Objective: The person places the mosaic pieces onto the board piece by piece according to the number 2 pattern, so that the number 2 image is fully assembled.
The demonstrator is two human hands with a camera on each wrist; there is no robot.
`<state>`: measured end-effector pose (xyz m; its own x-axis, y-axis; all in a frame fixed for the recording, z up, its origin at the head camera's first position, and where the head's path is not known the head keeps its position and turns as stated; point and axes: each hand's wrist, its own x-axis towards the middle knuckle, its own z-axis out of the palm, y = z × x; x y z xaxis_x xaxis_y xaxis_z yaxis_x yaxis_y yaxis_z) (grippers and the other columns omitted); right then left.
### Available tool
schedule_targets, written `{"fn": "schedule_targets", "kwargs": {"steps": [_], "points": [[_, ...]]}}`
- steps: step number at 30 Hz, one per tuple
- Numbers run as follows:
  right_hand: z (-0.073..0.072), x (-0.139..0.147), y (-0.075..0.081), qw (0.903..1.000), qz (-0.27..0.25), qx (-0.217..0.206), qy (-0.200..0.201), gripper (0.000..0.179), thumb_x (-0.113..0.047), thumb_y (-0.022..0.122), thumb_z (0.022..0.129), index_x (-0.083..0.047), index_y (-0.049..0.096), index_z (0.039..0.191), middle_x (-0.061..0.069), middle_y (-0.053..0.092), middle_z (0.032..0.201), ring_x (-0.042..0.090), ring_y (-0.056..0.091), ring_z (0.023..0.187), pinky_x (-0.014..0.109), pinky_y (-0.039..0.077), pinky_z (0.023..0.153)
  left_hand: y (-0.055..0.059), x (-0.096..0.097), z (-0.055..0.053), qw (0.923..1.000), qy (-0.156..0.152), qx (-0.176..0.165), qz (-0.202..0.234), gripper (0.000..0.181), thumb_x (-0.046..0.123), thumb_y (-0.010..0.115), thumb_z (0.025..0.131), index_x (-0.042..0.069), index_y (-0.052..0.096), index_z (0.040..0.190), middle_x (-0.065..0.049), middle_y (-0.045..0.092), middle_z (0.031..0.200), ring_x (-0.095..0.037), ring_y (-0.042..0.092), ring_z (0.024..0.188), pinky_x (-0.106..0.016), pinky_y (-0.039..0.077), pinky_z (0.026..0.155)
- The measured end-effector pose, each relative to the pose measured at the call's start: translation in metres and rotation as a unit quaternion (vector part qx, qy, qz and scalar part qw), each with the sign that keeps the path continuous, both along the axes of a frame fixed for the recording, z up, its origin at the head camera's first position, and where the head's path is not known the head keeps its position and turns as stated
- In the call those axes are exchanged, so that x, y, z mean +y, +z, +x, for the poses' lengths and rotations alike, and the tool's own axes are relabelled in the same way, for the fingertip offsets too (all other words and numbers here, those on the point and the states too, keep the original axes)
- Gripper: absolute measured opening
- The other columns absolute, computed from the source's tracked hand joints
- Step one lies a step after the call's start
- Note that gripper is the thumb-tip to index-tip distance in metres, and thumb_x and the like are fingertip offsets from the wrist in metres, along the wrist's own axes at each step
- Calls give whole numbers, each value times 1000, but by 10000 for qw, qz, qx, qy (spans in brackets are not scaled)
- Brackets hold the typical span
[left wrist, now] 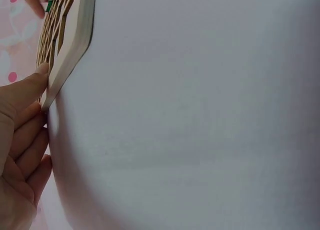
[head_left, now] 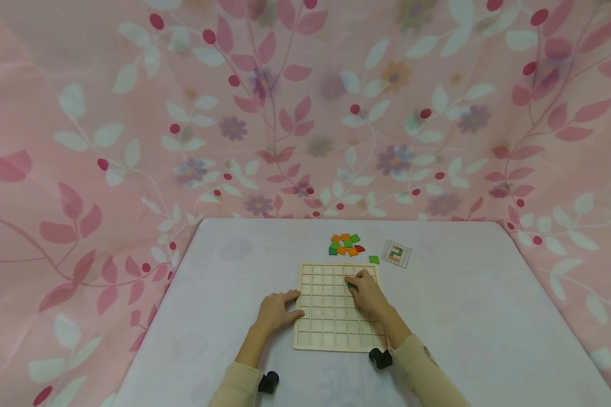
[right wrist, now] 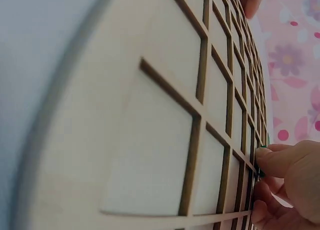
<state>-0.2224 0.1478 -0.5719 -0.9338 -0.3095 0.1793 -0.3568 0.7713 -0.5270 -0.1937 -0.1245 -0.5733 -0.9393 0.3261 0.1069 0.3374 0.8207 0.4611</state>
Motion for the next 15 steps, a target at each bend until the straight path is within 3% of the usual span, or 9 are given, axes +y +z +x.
{"fn": "schedule_targets", "kwargs": {"steps": [3, 9, 15], "points": [[-5, 2, 1, 9999, -80, -84, 100, 28, 0, 64, 85, 3, 66, 114, 13, 52, 93, 20, 51, 76, 33, 48, 65, 1, -1, -1, 10000, 21, -66, 38, 54, 39, 77, 74, 10, 67, 118, -8, 66, 117, -32, 63, 104, -46, 48, 86], [-11, 3, 2, 9970, -580, -496, -104, 27, -5, 68, 83, 4, 68, 108, 7, 53, 79, 16, 49, 68, 27, 44, 58, 2, -2, -2, 9997, 48, -219, 15, 53, 40, 77, 73, 12, 68, 118, -8, 66, 117, -34, 63, 104, -48, 48, 86], [-13, 3, 6, 9950, -566, -803, -148, 28, -7, 69, 83, 3, 67, 109, 1, 51, 71, 13, 43, 62, 25, 37, 54, 1, -1, -2, 9995, 114, -258, 116, 54, 40, 78, 73, 13, 67, 118, -9, 66, 117, -35, 63, 104, -48, 48, 86]]}}
